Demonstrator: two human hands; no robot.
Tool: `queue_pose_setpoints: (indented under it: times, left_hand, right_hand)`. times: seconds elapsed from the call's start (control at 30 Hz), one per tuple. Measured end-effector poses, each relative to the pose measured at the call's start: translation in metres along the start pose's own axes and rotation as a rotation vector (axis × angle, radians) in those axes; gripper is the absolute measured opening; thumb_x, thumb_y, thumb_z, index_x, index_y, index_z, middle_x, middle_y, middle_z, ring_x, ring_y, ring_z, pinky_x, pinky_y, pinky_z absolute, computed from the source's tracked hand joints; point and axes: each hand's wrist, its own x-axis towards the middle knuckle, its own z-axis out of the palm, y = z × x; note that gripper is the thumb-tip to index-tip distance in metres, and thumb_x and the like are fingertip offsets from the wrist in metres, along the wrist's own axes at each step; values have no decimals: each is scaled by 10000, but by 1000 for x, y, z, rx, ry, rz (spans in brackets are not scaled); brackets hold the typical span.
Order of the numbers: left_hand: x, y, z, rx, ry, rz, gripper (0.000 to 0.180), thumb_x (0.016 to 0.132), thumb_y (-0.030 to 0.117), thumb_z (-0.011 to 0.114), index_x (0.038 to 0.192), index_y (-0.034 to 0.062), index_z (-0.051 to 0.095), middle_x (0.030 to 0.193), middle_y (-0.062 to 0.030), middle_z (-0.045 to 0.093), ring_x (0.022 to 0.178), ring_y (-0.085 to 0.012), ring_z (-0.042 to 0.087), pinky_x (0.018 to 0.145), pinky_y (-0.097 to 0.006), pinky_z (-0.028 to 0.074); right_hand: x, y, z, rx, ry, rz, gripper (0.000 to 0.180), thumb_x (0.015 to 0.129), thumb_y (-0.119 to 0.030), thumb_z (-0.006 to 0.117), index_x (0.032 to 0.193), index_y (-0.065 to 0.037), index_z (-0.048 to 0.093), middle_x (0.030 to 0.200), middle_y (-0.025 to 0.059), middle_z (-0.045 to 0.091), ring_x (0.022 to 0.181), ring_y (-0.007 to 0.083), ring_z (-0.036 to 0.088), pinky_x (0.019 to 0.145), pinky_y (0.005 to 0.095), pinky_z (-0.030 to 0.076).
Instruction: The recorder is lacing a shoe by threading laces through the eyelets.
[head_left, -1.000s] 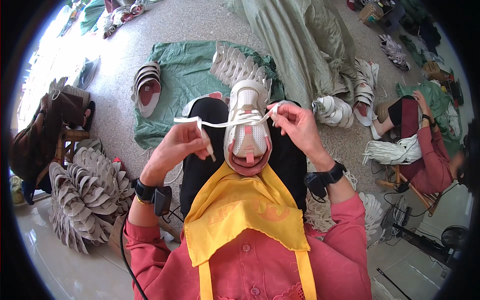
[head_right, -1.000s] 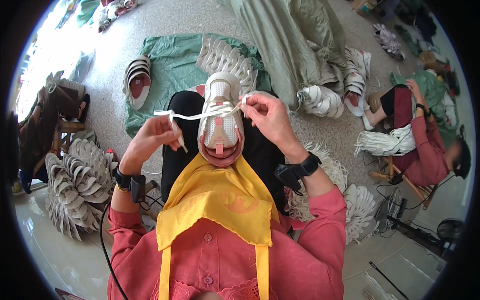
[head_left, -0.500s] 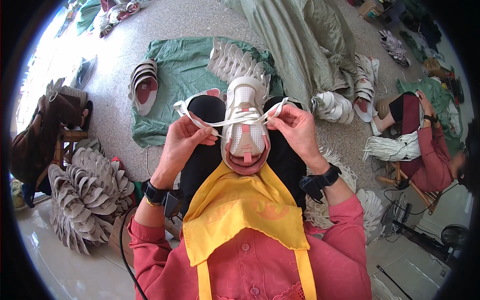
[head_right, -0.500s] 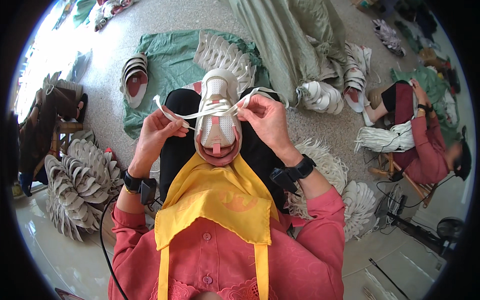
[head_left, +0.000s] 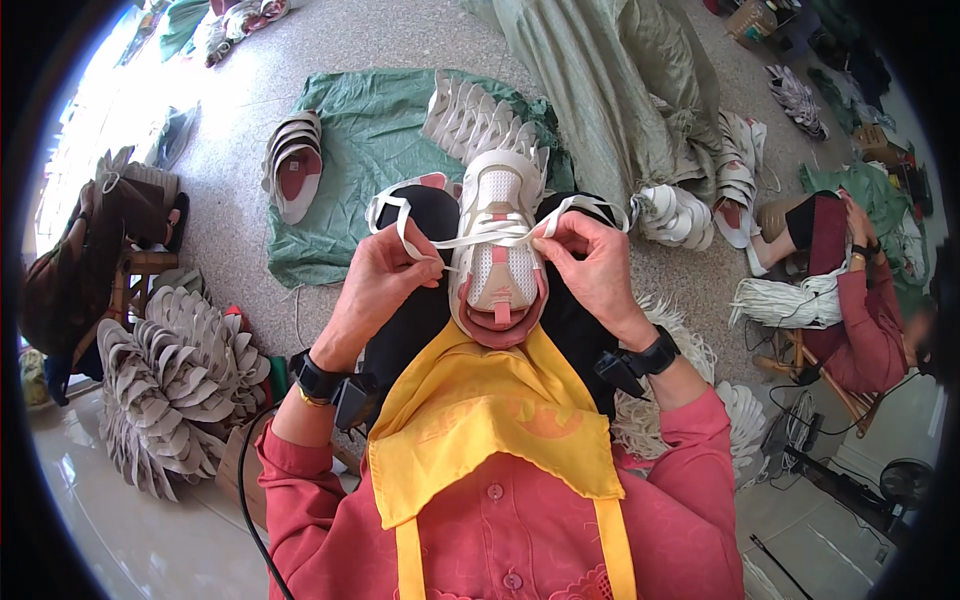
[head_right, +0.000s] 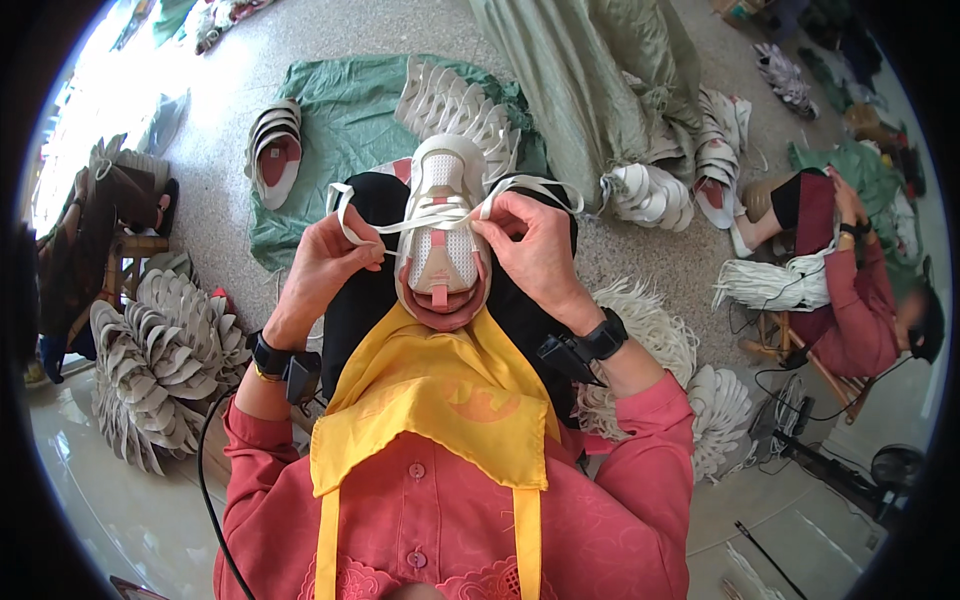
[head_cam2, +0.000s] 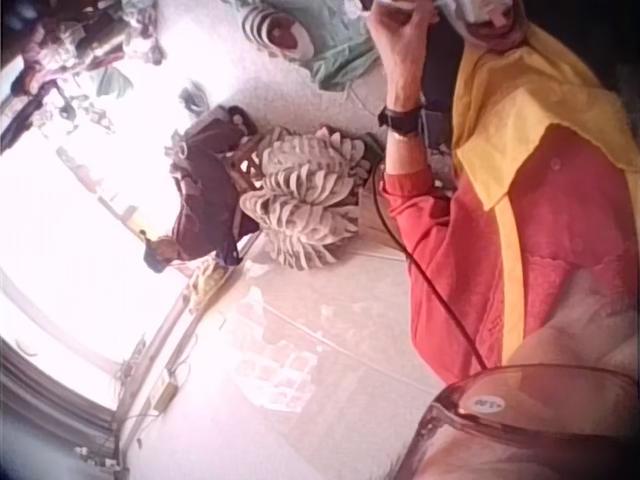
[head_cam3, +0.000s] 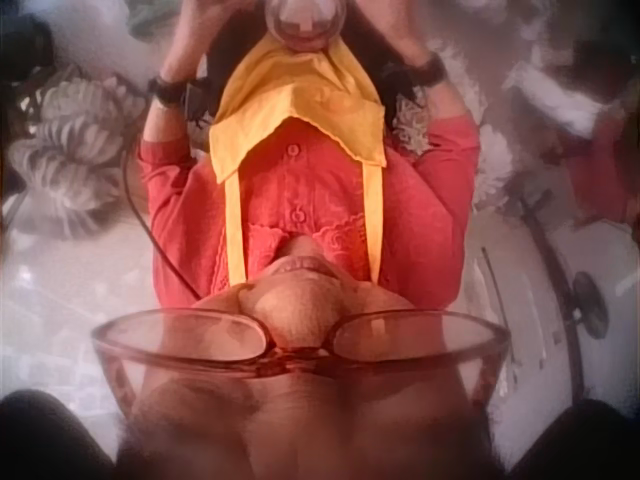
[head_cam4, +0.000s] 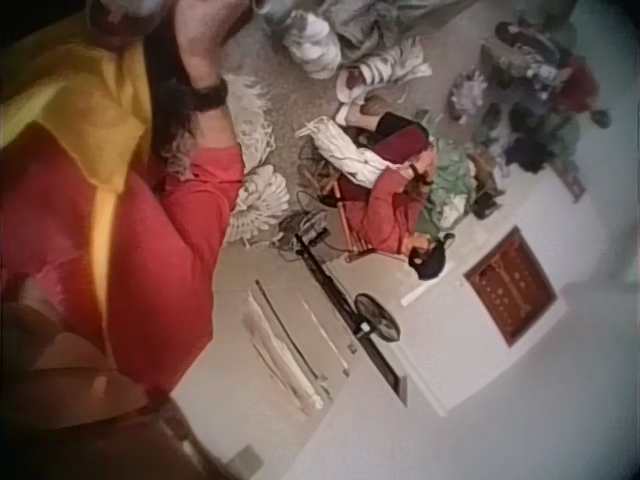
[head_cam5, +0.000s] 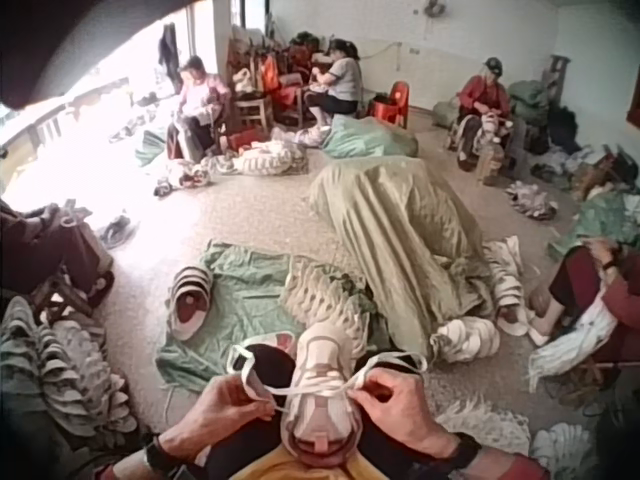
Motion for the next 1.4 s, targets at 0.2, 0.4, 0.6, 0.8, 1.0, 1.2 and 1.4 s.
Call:
queue_pose_setpoints:
  times: [0.2, 0.4, 0.6, 0.8, 1.0, 1.2, 1.4]
  left_hand:
    - [11, 1, 11, 85, 91, 34, 80, 941, -12, 684, 973, -38, 615, 924, -116, 744, 870, -157, 742, 774, -273, 617]
    - [21, -1, 14, 74, 121, 64, 98, 957, 1, 693, 992, -24, 605, 972, -117, 727, 886, -159, 729, 793, -287, 630]
    - [23, -7, 18, 36, 151, 105, 93, 945, -27, 687, 975, -26, 599, 961, -116, 728, 872, -171, 740, 787, -291, 636]
    - [24, -11, 22, -80, 169, 166, 103, 916, -70, 686, 950, -27, 599, 928, -111, 736, 858, -172, 748, 787, -295, 635]
    - [24, -13, 23, -83, 168, 200, 113, 911, -79, 686, 917, -25, 587, 938, -119, 738, 858, -166, 743, 791, -294, 631]
    - [17, -10, 25, -29, 168, 213, 115, 917, -79, 684, 921, -28, 581, 933, -120, 731, 870, -164, 738, 800, -296, 629]
    - [18, -4, 31, 186, 196, 193, 121, 912, -90, 686, 910, -21, 586, 947, -101, 714, 888, -140, 712, 813, -281, 616]
  right_hand:
    - [0, 8, 1, 100, 20, 52, 54, 905, 27, 724, 923, 15, 675, 903, 32, 760, 802, 66, 699, 746, 238, 567]
    - [0, 8, 0, 31, -3, 47, 34, 951, 18, 685, 984, 12, 690, 899, 4, 715, 817, 55, 673, 763, 224, 566]
    - [-1, 11, -1, 26, -2, 46, 42, 951, 11, 687, 992, 11, 693, 909, 5, 719, 819, 55, 675, 768, 224, 566]
    - [-1, 11, 2, 48, 45, 29, 56, 912, -1, 730, 917, 1, 675, 868, 24, 750, 771, 62, 689, 720, 243, 557]
    - [-2, 9, 2, 52, 47, 38, 49, 915, 0, 726, 925, 0, 678, 873, 21, 750, 779, 64, 694, 726, 242, 559]
    - [-2, 12, 2, 68, 38, 34, 52, 917, 4, 720, 946, 2, 676, 898, 31, 756, 802, 70, 704, 747, 244, 567]
    - [-2, 13, 1, 74, 37, 26, 60, 916, 10, 722, 946, 4, 670, 913, 40, 756, 815, 71, 702, 750, 245, 574]
